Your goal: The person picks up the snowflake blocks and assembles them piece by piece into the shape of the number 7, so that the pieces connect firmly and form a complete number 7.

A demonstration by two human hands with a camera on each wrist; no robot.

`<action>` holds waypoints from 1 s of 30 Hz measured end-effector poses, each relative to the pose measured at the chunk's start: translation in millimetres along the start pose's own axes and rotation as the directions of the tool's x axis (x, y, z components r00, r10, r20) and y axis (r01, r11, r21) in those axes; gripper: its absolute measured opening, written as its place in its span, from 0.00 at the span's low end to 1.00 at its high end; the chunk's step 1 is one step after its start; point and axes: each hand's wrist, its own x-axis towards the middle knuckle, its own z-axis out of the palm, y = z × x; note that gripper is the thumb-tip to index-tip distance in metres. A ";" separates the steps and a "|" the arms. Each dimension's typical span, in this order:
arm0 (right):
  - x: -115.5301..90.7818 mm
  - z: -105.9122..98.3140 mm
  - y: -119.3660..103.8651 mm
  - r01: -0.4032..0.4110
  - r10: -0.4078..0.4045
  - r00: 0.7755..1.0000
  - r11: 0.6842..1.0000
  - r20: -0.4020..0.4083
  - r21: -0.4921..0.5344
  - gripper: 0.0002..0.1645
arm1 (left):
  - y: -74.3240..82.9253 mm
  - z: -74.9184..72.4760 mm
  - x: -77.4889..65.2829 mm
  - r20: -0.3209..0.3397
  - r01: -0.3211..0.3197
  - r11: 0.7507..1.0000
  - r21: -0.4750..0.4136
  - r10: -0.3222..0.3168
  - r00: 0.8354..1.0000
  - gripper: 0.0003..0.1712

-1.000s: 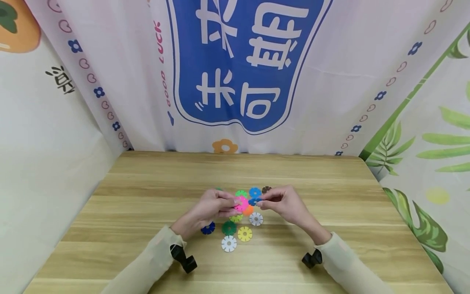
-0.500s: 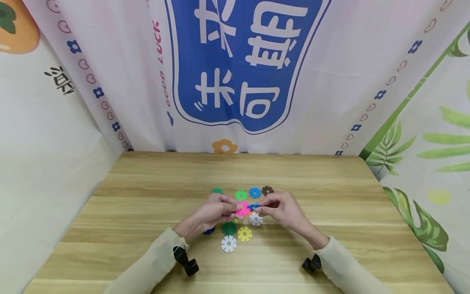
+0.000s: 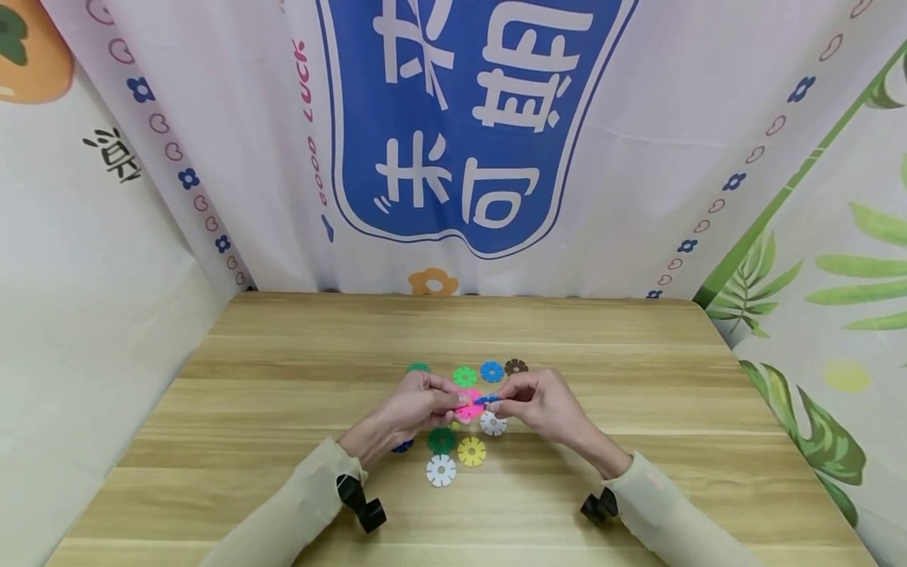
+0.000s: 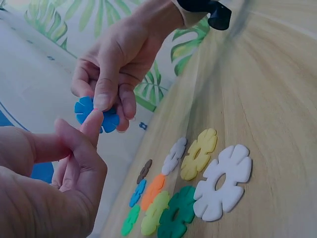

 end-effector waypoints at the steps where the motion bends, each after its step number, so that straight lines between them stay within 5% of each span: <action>1: -0.3 0.3 -0.4 0.003 -0.003 1.000 1.000 -0.002 -0.005 0.07 | -0.2 0.0 -0.4 -0.001 -0.003 1.000 -0.001 0.003 1.000 0.10; 16: -2.5 -7.2 -2.2 0.009 -0.009 1.000 1.000 -0.024 0.010 0.06 | 0.1 4.1 3.1 -0.010 -0.014 1.000 -0.022 0.014 1.000 0.12; 22: -2.9 -18.5 -0.6 -0.021 0.021 0.999 1.000 -0.033 -0.006 0.05 | 4.3 -0.5 3.8 0.002 -0.067 0.981 0.179 0.068 0.998 0.13; 26: -4.8 -28.7 5.1 -0.035 0.034 0.998 0.999 -0.048 -0.009 0.03 | 3.4 -18.7 -2.3 0.014 -0.122 0.903 0.413 0.127 0.992 0.15; 30: -7.8 -39.8 9.2 -0.035 0.035 0.998 0.999 -0.057 -0.006 0.04 | 5.5 -43.3 -14.6 0.082 -0.200 0.724 0.660 0.196 0.977 0.12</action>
